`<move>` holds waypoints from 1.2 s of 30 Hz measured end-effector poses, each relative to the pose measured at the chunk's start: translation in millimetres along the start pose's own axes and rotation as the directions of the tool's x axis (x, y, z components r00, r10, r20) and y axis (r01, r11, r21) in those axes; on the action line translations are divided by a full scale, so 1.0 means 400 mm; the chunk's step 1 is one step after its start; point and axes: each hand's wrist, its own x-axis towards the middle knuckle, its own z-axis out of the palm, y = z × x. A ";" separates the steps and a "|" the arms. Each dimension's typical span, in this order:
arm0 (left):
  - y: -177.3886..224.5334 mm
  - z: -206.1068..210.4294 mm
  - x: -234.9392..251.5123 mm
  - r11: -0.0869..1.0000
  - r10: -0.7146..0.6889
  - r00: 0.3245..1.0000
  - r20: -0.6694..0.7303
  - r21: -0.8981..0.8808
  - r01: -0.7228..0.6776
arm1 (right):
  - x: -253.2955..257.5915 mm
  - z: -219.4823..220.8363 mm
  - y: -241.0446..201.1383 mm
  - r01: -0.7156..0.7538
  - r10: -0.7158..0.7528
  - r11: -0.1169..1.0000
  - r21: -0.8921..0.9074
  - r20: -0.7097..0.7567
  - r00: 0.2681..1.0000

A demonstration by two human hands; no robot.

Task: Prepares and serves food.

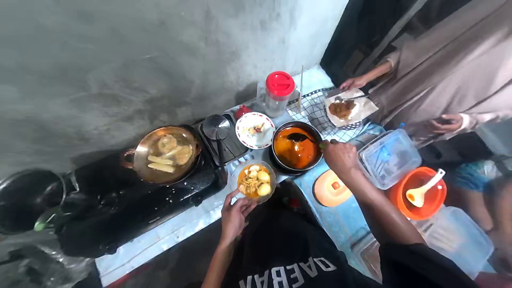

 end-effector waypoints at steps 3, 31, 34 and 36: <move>0.001 0.017 0.008 1.000 0.002 1.000 -0.008 -0.006 -0.002 | 0.038 0.049 0.019 0.039 -0.034 0.999 0.032 -0.135 0.990; -0.024 0.116 0.041 1.000 -0.002 0.999 -0.048 0.006 0.002 | 0.157 0.139 0.202 -0.082 -0.150 0.806 0.586 0.336 0.930; -0.024 0.124 0.042 1.000 -0.002 0.999 -0.037 0.007 0.002 | 0.126 0.129 0.208 -0.098 -0.126 0.800 0.593 0.326 0.937; -0.024 0.132 0.042 1.000 0.005 1.000 -0.026 0.004 -0.005 | 0.104 0.124 0.212 -0.105 -0.110 0.799 0.592 0.316 0.942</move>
